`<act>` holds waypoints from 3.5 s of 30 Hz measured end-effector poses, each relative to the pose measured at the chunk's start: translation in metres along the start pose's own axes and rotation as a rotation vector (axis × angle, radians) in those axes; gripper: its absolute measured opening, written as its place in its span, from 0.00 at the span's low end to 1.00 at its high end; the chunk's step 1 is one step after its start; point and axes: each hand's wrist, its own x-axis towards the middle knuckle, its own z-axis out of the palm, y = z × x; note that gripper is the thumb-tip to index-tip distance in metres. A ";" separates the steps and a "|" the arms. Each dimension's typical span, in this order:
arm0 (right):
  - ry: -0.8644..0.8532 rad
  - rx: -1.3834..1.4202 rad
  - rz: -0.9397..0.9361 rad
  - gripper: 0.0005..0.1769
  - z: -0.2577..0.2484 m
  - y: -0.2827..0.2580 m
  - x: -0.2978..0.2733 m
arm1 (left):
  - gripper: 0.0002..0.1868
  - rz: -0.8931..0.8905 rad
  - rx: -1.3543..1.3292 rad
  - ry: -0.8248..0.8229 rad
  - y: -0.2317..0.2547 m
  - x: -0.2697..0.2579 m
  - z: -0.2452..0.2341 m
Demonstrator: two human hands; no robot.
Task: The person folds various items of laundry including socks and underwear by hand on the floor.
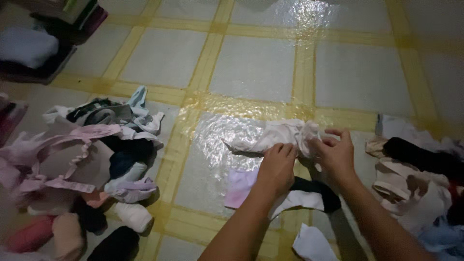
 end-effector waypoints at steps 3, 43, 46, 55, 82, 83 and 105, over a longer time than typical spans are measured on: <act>0.053 -0.128 -0.370 0.18 0.021 -0.005 -0.013 | 0.19 -0.029 -0.042 0.080 0.003 -0.006 0.003; -0.261 -0.967 -1.318 0.29 0.018 -0.015 -0.069 | 0.05 -0.076 0.077 -0.075 -0.039 0.020 -0.044; -0.447 -0.983 -1.265 0.34 0.021 -0.016 -0.050 | 0.10 -0.187 -0.031 -0.058 -0.035 0.019 -0.044; -0.394 -0.941 -0.739 0.30 0.038 -0.017 -0.036 | 0.30 -0.756 -0.803 0.389 -0.047 0.004 -0.009; -0.418 0.281 0.323 0.16 0.033 -0.013 -0.037 | 0.15 -0.952 -1.154 0.474 -0.001 0.061 -0.012; -0.395 0.429 0.355 0.17 0.035 -0.015 -0.043 | 0.13 -0.958 -1.150 0.523 0.001 0.065 -0.014; -0.301 0.461 0.350 0.21 0.034 -0.015 -0.037 | 0.16 -1.012 -1.859 0.488 0.000 0.053 -0.008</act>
